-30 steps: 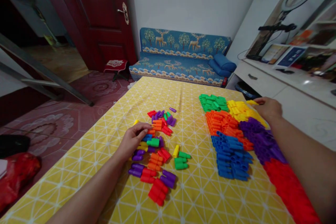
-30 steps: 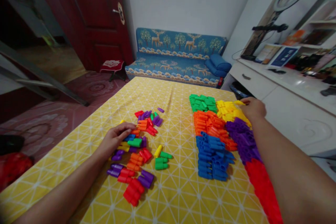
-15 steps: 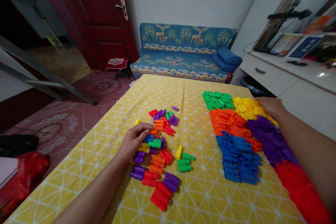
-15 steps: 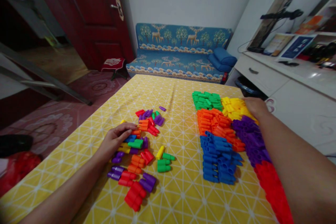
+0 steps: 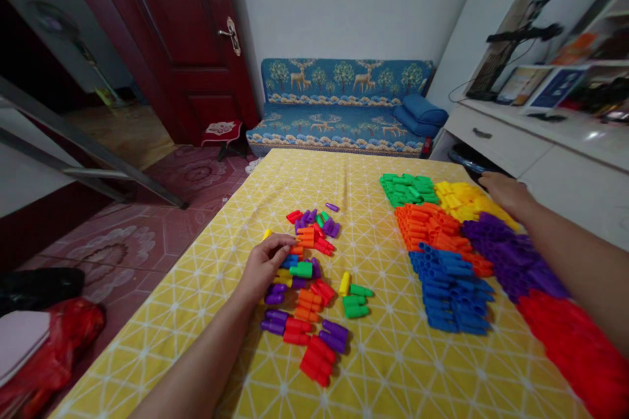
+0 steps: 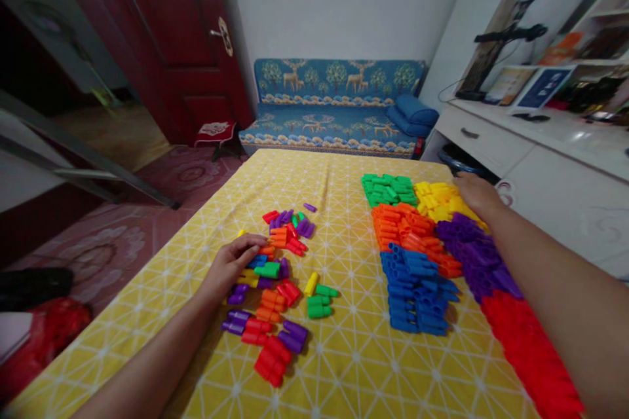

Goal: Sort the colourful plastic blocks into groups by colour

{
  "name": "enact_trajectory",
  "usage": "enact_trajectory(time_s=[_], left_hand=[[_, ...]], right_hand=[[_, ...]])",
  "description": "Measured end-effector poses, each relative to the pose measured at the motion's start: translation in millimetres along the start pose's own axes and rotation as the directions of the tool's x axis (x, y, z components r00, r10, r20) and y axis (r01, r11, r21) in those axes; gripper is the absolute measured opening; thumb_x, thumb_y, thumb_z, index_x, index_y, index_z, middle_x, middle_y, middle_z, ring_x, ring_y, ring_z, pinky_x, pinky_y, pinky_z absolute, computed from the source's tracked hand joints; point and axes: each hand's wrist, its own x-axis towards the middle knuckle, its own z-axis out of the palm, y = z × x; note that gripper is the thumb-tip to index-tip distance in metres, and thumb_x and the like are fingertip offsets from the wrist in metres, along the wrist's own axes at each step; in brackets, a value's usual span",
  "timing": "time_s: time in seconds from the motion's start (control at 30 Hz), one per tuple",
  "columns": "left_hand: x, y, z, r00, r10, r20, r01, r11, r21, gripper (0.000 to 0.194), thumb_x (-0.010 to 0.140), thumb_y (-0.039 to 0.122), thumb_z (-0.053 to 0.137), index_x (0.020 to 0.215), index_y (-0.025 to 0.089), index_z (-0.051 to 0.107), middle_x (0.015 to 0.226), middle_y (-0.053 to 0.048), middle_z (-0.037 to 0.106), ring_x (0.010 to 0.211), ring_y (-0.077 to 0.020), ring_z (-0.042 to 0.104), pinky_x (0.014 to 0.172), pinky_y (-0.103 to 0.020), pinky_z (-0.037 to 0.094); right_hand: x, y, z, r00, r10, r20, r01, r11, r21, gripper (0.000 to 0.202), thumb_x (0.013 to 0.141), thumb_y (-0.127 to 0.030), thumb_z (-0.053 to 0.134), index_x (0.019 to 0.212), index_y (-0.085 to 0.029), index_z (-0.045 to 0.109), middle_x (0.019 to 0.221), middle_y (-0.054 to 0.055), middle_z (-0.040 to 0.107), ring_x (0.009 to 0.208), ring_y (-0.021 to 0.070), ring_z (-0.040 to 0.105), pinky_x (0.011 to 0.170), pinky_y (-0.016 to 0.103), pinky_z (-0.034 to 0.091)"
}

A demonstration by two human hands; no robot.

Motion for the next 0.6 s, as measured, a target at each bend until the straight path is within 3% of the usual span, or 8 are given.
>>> enact_trajectory(time_s=[0.1,0.2,0.27,0.33,0.47,0.6], left_hand=[[0.2,-2.1,0.1,1.0,-0.004,0.002,0.004,1.0,-0.011,0.025,0.08,0.037,0.065,0.09,0.016,0.072,0.104,-0.009,0.069,0.101,-0.0241,0.063,0.09,-0.033,0.048],[0.4,-3.3,0.5,1.0,0.001,0.008,-0.001,1.0,-0.017,0.025,0.081,0.037,0.064,0.091,0.016,0.072,0.103,-0.009,0.069,0.101,-0.0239,0.063,0.09,-0.033,0.047],[0.7,-3.7,0.6,1.0,-0.003,0.012,0.003,1.0,-0.014,0.026,0.08,0.037,0.064,0.091,0.016,0.072,0.103,-0.009,0.069,0.1,-0.0239,0.063,0.089,-0.033,0.047],[1.2,-3.8,0.5,1.0,-0.008,0.011,0.009,1.0,-0.011,0.027,0.079,0.038,0.064,0.092,0.015,0.072,0.102,-0.009,0.069,0.098,-0.0238,0.063,0.086,-0.032,0.047],[2.2,-4.9,0.1,1.0,-0.006,0.003,0.006,1.0,-0.01,0.028,0.077,0.039,0.066,0.091,0.015,0.073,0.101,-0.009,0.07,0.095,-0.0236,0.064,0.084,-0.032,0.048],[3.2,-5.9,0.0,1.0,0.001,0.01,-0.001,1.0,-0.02,0.029,0.077,0.041,0.066,0.091,0.016,0.073,0.1,-0.009,0.07,0.095,-0.0236,0.064,0.085,-0.032,0.048]], right_hand=[[-27.3,-28.7,-0.4,0.995,-0.008,-0.101,0.014,0.998,0.054,0.044,0.091,-0.035,0.047,0.123,-0.008,0.062,0.129,0.022,0.057,0.119,0.0166,0.055,0.097,0.033,0.035],[-78.0,-69.3,9.9,0.981,-0.091,-0.169,0.14,0.943,0.303,0.043,0.091,-0.04,0.05,0.12,-0.013,0.063,0.116,0.015,0.065,0.105,0.0165,0.062,0.092,0.031,0.042],[-123.6,-96.1,23.2,0.977,-0.185,-0.11,0.215,0.843,0.494,0.038,0.09,-0.041,0.052,0.115,-0.015,0.064,0.112,0.012,0.067,0.102,0.0183,0.063,0.094,0.034,0.045],[-173.4,-117.1,40.8,0.975,-0.22,0.003,0.18,0.802,0.57,0.036,0.09,-0.044,0.052,0.112,-0.019,0.063,0.114,0.009,0.067,0.107,0.0201,0.062,0.098,0.038,0.046],[-261.4,-137.3,81.4,0.939,-0.306,0.156,0.197,0.853,0.483,0.044,0.088,-0.047,0.052,0.123,-0.02,0.057,0.127,0.01,0.061,0.119,0.0234,0.057,0.103,0.043,0.045],[-305.9,-138.5,111.2,0.889,-0.431,0.157,0.371,0.877,0.305,0.05,0.089,-0.046,0.052,0.132,-0.021,0.053,0.138,0.01,0.052,0.129,0.0265,0.048,0.109,0.049,0.04]])
